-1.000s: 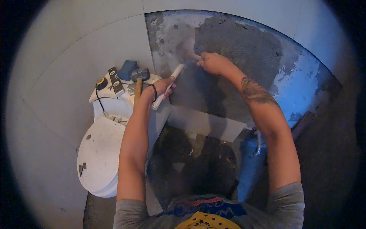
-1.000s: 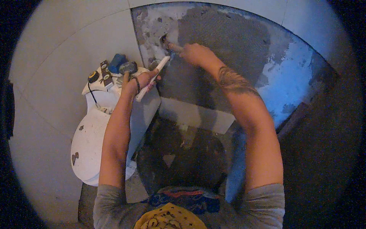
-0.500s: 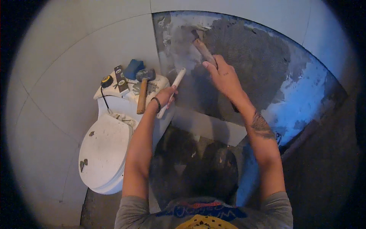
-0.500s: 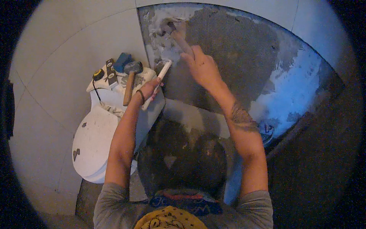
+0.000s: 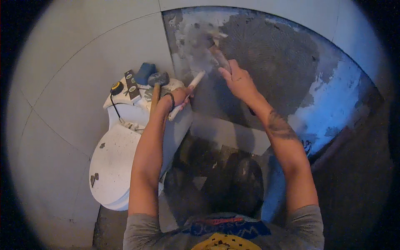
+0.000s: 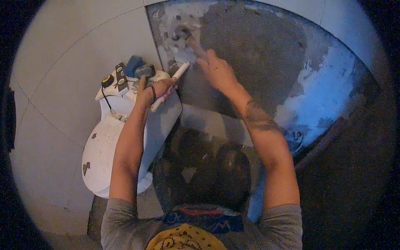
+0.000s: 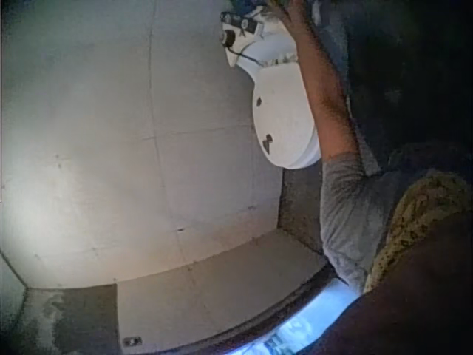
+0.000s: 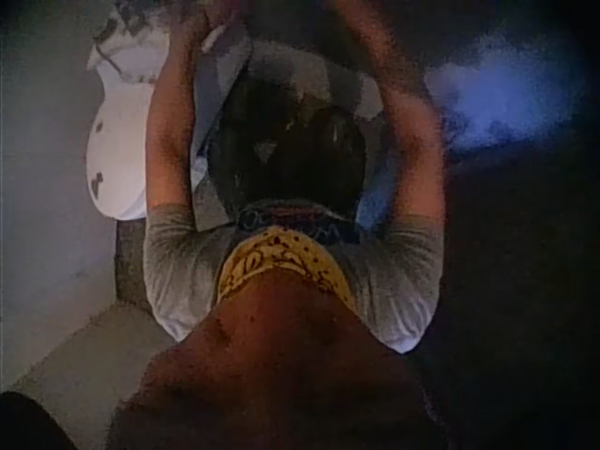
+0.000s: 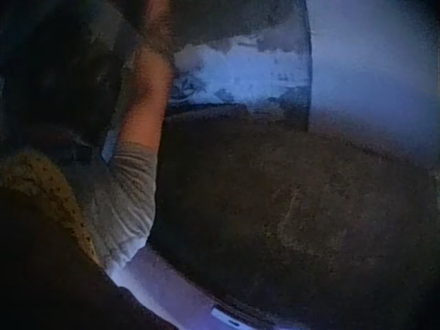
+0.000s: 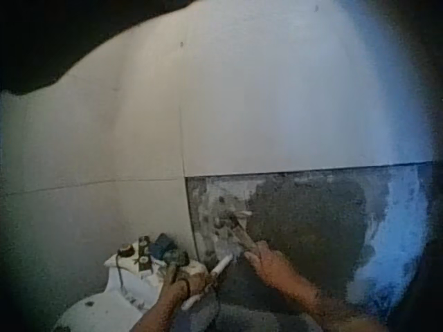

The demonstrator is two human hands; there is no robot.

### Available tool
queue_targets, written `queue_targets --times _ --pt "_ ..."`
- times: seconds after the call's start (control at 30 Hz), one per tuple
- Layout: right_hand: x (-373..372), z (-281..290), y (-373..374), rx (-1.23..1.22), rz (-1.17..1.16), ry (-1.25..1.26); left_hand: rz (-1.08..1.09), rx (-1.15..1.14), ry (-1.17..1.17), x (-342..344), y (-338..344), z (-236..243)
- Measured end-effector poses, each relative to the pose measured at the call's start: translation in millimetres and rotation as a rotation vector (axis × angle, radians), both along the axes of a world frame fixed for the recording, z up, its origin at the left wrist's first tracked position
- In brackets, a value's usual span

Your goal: The person uses a hammer and a flat metal pry tool to chip away fragments of wall tile and dried mortar from a bathroom wall next to a toilet. They strike the tool with the hammer to pry pieces off, handling the discarded fragments by hand.

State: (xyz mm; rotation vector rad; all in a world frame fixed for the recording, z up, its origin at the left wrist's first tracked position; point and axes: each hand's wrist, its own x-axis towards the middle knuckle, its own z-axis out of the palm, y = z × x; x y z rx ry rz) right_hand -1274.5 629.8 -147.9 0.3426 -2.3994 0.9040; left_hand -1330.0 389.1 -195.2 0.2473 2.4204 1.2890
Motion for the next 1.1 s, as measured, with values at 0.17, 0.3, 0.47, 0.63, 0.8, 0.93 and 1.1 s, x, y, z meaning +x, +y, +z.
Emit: queue_targets --times 0.17,0.3,0.47,0.63,0.8,0.93,1.1 --pt "-12 -18 14 0.379 0.011 -0.107 -0.022 0.028 -0.011 -13 -6 -15" --pt "-4 -19 5 0.177 -0.054 -0.124 0.008 0.093 -0.054 -7 -2 -13" --pt "-5 -28 17 0.289 -0.061 -0.225 -0.002 0.025 -0.039 -7 14 -14" --pt "23 -58 26 0.011 -0.032 -0.051 0.025 -0.335 0.846 -30 8 -112" --pt "83 -103 48 -0.444 0.038 -0.270 0.357 0.577 0.387 -3 65 -161" --pt "95 -135 44 -0.434 -0.061 -0.313 0.372 1.077 0.162 1 51 -145" --pt "90 -133 22 -0.586 -0.023 -0.401 0.343 0.250 0.513 -2 37 -161"
